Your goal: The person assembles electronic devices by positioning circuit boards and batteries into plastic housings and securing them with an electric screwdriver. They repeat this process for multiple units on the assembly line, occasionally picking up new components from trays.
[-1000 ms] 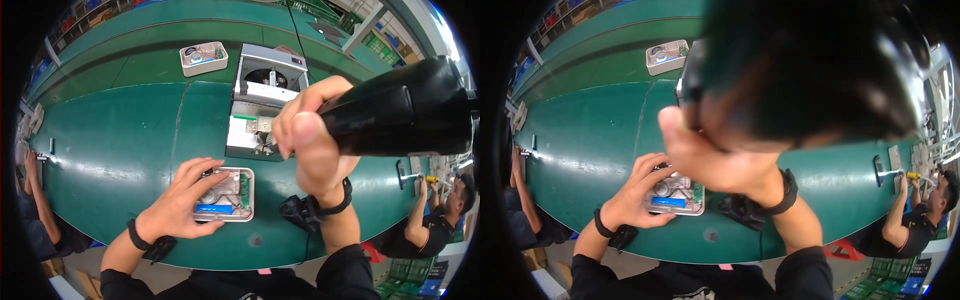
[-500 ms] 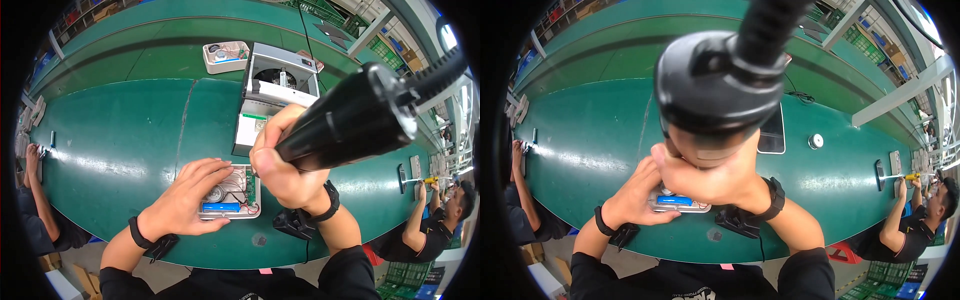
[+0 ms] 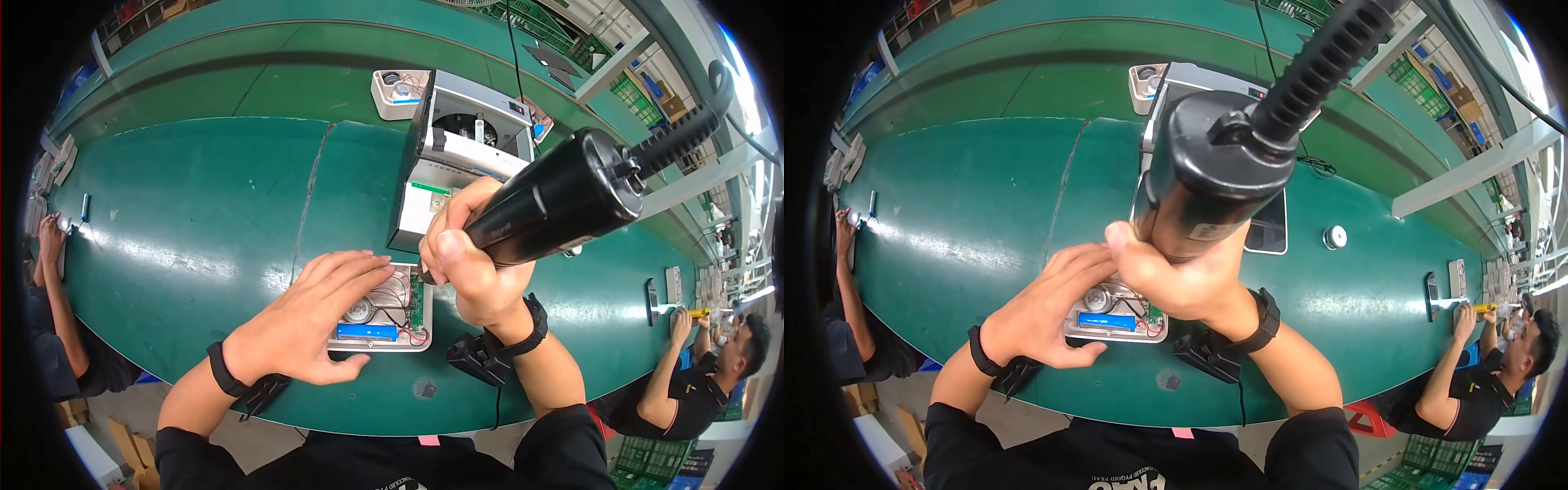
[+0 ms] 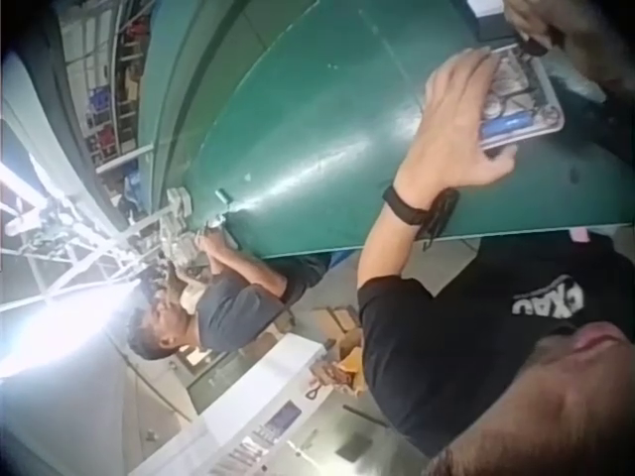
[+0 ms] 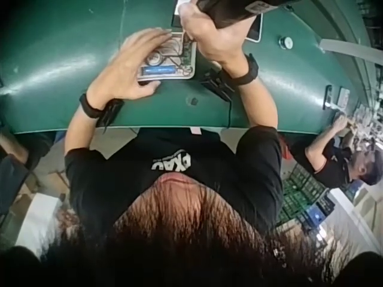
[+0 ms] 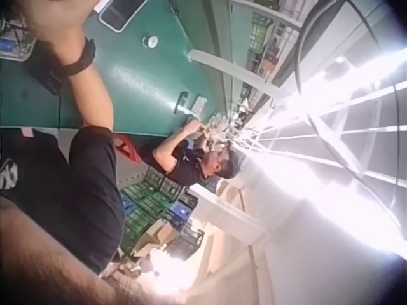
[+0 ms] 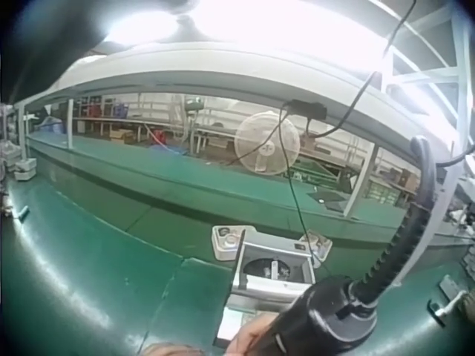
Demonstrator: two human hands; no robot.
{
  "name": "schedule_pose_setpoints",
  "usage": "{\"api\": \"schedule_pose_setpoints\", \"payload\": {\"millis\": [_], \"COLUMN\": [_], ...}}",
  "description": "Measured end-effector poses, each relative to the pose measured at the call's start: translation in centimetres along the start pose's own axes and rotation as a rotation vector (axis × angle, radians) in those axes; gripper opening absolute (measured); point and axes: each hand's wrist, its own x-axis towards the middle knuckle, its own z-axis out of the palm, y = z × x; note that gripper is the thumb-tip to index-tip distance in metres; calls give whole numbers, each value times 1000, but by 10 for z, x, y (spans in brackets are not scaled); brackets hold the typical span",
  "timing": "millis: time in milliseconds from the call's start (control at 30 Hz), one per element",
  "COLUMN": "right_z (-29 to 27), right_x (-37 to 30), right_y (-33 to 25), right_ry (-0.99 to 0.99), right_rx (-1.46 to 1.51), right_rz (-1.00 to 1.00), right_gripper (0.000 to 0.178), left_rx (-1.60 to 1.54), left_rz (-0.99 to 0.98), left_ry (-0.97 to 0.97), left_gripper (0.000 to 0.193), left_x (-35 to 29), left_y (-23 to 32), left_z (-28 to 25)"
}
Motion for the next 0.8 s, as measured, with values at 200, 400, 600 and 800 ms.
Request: {"api": "schedule_pose_setpoints", "payload": {"millis": [200, 400, 600, 800], "right_z": [-6, -5, -3, -4], "right_x": [16, 28, 24, 25], "right_y": [-47, -57, -59, -54], "right_ry": [-92, -3, -47, 35], "right_rx": [-152, -172, -255, -244], "right_rz": [-194, -241, -255, -235], "right_gripper": [30, 35, 31, 32], "left_rx": [36, 74, 93, 107], "left_rz": [-47, -80, -81, -73], "left_ry": [35, 82, 80, 80], "left_gripper": [89, 92, 91, 92], "left_x": [-8, -9, -8, -10], "left_y": [-1, 1, 0, 1], "left_z": [10, 17, 17, 19]}}
